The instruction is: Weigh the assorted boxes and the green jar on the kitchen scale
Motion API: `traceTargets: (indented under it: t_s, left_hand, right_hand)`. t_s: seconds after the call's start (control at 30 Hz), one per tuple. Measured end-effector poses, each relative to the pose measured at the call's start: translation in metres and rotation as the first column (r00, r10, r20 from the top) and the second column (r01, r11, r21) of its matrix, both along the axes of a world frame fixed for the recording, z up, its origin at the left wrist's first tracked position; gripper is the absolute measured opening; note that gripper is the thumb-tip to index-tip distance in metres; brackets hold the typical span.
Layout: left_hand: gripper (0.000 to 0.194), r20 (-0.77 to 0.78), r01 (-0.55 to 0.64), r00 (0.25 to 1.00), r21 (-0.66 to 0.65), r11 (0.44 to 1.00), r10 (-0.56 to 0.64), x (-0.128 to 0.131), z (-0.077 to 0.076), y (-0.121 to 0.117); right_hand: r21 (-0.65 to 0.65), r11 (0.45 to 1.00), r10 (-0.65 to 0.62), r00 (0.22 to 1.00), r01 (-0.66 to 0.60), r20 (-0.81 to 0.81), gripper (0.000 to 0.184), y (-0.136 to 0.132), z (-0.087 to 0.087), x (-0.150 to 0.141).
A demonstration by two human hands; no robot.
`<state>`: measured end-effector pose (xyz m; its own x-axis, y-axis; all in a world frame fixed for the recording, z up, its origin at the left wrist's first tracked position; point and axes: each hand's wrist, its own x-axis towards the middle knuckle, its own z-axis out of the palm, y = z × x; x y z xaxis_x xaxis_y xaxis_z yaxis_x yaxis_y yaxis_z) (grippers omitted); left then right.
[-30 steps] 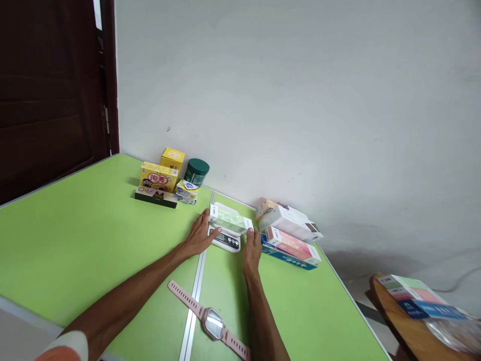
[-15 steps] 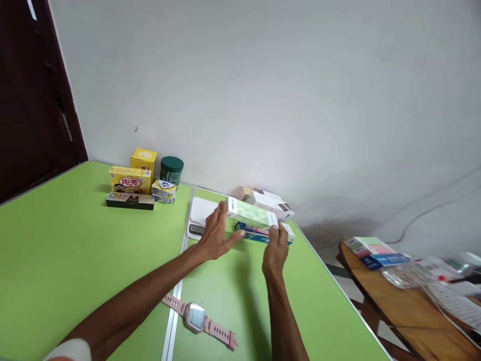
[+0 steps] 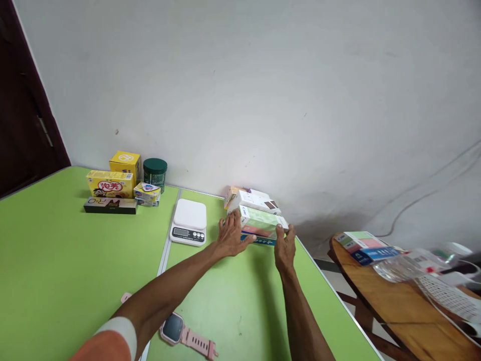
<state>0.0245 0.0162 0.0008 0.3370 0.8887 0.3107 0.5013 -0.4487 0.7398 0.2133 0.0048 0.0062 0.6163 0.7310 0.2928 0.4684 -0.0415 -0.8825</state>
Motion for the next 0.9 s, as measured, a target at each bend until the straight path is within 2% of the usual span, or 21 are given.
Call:
traceTargets:
  t_s: [0.1, 0.2, 0.3, 0.37, 0.43, 0.53, 0.57, 0.63, 0.73, 0.8, 0.83, 0.87, 0.9]
  left_hand:
    - [0.104, -0.021, 0.012, 1.0, -0.018, 1.0, -0.012, -0.003, 0.002, 0.002]
    - [0.106, -0.012, 0.058, 0.998, -0.04, 0.997, -0.059, -0.014, 0.011, -0.009]
    - [0.104, 0.014, 0.15, 0.988, 0.023, 0.988, -0.151, -0.042, 0.018, -0.034]
    - [0.102, 0.023, 0.181, 0.983, 0.113, 0.977, -0.184, -0.072, 0.017, -0.052]
    - [0.098, 0.026, 0.117, 0.992, 0.184, 0.976, -0.124, -0.111, 0.012, -0.067]
    - [0.092, 0.052, -0.173, 0.985, 0.245, 0.954, 0.165, -0.182, 0.001, -0.077]
    - [0.091, 0.075, -0.297, 0.955, 0.262, 0.918, 0.287, -0.208, -0.003, -0.077]
    - [0.09, 0.138, -0.525, 0.85, 0.296, 0.798, 0.508, -0.259, -0.011, -0.075]
    - [0.091, 0.228, -0.756, 0.648, 0.305, 0.579, 0.727, -0.328, -0.021, -0.07]
    - [0.092, 0.262, -0.85, 0.521, 0.254, 0.462, 0.813, -0.366, -0.029, -0.065]
    - [0.093, 0.27, -0.88, 0.472, 0.212, 0.426, 0.839, -0.381, -0.034, -0.062]
    - [0.094, 0.276, -0.899, 0.437, 0.16, 0.407, 0.856, -0.393, -0.039, -0.059]
    - [0.094, 0.282, -0.908, 0.417, 0.105, 0.405, 0.864, -0.402, -0.044, -0.056]
  right_hand:
    - [-0.001, 0.998, 0.057, 0.998, -0.057, 0.013, 0.114, -0.001, -0.001, 0.0]
    - [-0.009, 0.999, 0.053, 0.998, -0.053, 0.039, 0.119, -0.014, 0.002, -0.006]
    - [0.017, 1.0, -0.008, 0.994, 0.006, 0.106, 0.117, -0.038, 0.006, -0.021]
    - [0.092, 0.996, -0.028, 0.987, 0.014, 0.159, 0.108, -0.054, 0.009, -0.038]
    - [0.184, 0.982, 0.0, 0.978, -0.039, 0.21, 0.093, -0.068, 0.013, -0.06]
    - [0.236, 0.951, 0.131, 0.951, -0.201, 0.279, 0.073, -0.078, 0.02, -0.108]
    - [0.229, 0.935, 0.199, 0.935, -0.27, 0.293, 0.067, -0.078, 0.022, -0.127]
    - [0.201, 0.877, 0.373, 0.882, -0.437, 0.289, 0.056, -0.076, 0.023, -0.172]
    - [0.125, 0.701, 0.674, 0.709, -0.702, 0.205, 0.048, -0.067, 0.014, -0.248]
    - [0.077, 0.58, 0.806, 0.585, -0.811, 0.097, 0.054, -0.057, 0.001, -0.3]
    - [0.065, 0.542, 0.839, 0.544, -0.838, 0.02, 0.061, -0.05, -0.007, -0.324]
    - [0.059, 0.528, 0.849, 0.525, -0.847, -0.061, 0.07, -0.043, -0.015, -0.346]
    - [0.052, 0.539, 0.838, 0.53, -0.84, -0.132, 0.08, -0.036, -0.023, -0.367]
